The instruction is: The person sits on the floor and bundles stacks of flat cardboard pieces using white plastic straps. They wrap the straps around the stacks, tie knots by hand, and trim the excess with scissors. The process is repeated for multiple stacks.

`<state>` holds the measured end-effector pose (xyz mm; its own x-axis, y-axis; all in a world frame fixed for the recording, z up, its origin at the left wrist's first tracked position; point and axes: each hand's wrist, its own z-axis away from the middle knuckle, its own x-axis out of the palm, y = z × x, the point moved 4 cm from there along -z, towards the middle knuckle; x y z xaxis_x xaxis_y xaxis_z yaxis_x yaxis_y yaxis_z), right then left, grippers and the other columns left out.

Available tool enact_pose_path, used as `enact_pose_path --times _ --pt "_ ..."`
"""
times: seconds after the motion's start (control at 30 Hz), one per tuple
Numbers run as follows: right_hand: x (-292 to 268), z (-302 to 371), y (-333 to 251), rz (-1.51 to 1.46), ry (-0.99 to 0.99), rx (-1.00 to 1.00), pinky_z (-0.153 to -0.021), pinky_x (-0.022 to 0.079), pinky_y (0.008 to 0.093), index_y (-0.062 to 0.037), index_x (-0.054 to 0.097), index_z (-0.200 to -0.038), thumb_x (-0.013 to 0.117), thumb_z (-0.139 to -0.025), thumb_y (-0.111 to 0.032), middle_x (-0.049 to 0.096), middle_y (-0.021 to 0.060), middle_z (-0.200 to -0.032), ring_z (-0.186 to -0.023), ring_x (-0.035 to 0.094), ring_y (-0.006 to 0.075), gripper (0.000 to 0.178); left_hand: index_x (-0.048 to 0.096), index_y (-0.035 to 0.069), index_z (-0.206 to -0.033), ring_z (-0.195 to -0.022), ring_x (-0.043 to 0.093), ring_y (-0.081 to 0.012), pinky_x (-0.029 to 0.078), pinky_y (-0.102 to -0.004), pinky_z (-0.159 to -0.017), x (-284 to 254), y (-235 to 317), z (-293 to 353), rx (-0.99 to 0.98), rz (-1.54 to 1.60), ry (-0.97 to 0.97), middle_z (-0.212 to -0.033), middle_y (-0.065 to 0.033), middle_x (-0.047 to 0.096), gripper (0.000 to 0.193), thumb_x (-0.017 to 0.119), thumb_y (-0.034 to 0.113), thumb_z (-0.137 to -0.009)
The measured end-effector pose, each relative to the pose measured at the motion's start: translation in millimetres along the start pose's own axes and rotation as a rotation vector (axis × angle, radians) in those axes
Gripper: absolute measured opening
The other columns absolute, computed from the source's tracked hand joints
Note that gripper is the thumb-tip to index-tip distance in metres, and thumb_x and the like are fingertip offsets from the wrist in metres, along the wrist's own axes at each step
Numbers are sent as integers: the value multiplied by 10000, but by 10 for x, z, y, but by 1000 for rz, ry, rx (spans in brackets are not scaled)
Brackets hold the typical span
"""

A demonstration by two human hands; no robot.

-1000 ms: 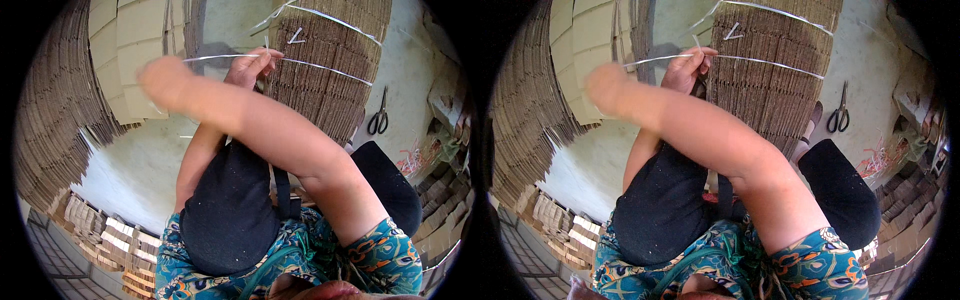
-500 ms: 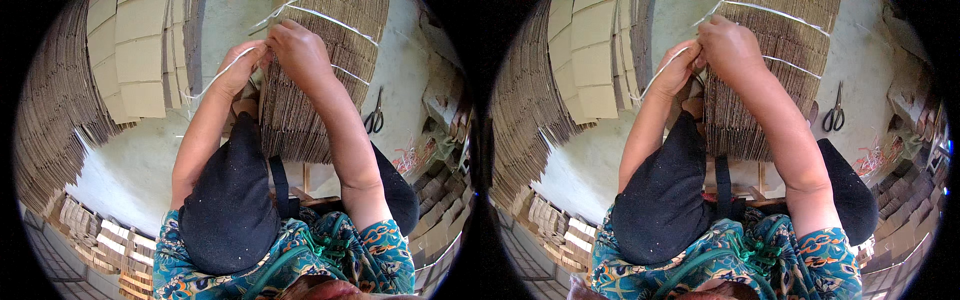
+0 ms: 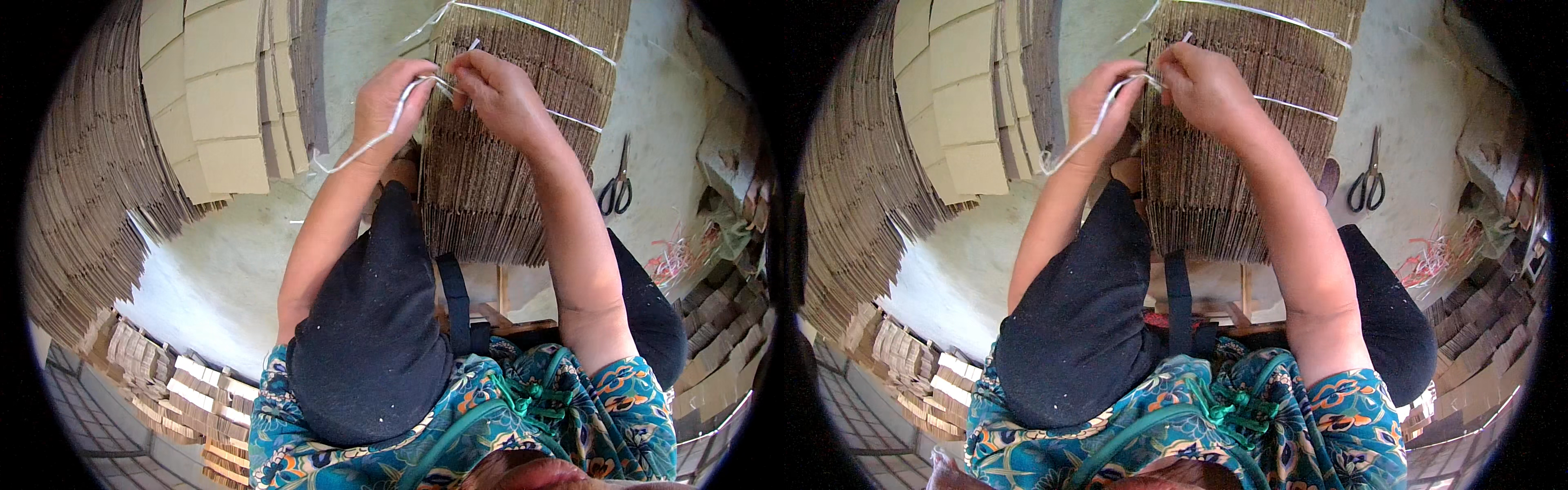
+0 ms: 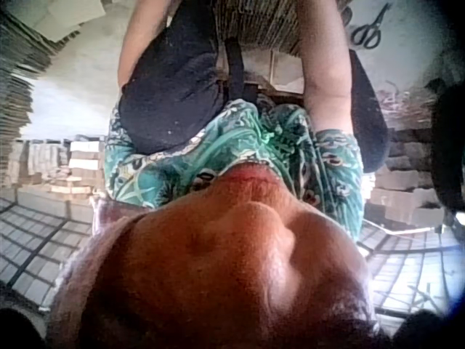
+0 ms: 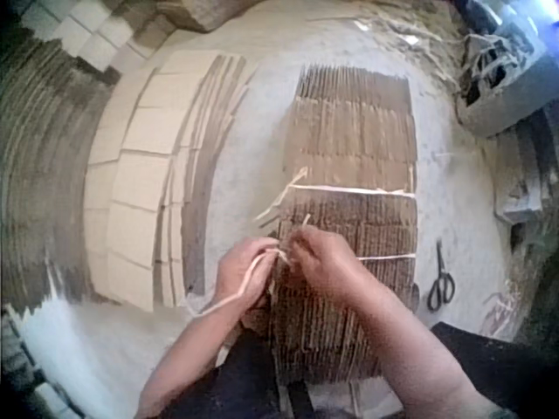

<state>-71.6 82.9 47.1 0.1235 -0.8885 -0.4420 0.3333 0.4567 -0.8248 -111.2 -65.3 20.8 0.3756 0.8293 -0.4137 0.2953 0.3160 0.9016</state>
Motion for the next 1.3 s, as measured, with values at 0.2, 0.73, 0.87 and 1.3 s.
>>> enact_pose_path --times 0.2,0.73,0.87,1.3 --pt "-8 -90 -32 -3 -182 49 -577 439 286 -17 590 -1056 495 -910 -171 614 64 -671 -622 558 124 232 603 57 -857 -715 595 -262 472 -319 -628 -2 103 3 166 -174 103 -788 -95 592 93 644 80 -777" --pt "-206 -50 -219 379 -39 -476 -586 477 315 -16 596 -792 578 -850 -190 568 45 -741 -651 609 184 184 591 64 -827 -530 442 -64 355 -220 -485 109 -581 211 -662 565 -108 -653 -7 556 199 532 237 -906" --pt "107 -133 -128 -86 -423 29 -567 469 289 -5 557 -824 521 -916 -254 563 13 -681 -615 583 106 268 525 75 -869 -468 363 -59 306 -182 -438 144 -372 135 -633 1275 -99 -642 -24 536 119 499 179 -920" --pt "-117 65 39 546 -204 -539 -529 465 433 -67 521 -785 535 -837 -198 573 133 -653 -628 585 351 141 515 105 -844 -632 579 -304 452 -361 -545 142 -182 143 -27 -195 -167 -701 -85 575 123 545 218 -882"
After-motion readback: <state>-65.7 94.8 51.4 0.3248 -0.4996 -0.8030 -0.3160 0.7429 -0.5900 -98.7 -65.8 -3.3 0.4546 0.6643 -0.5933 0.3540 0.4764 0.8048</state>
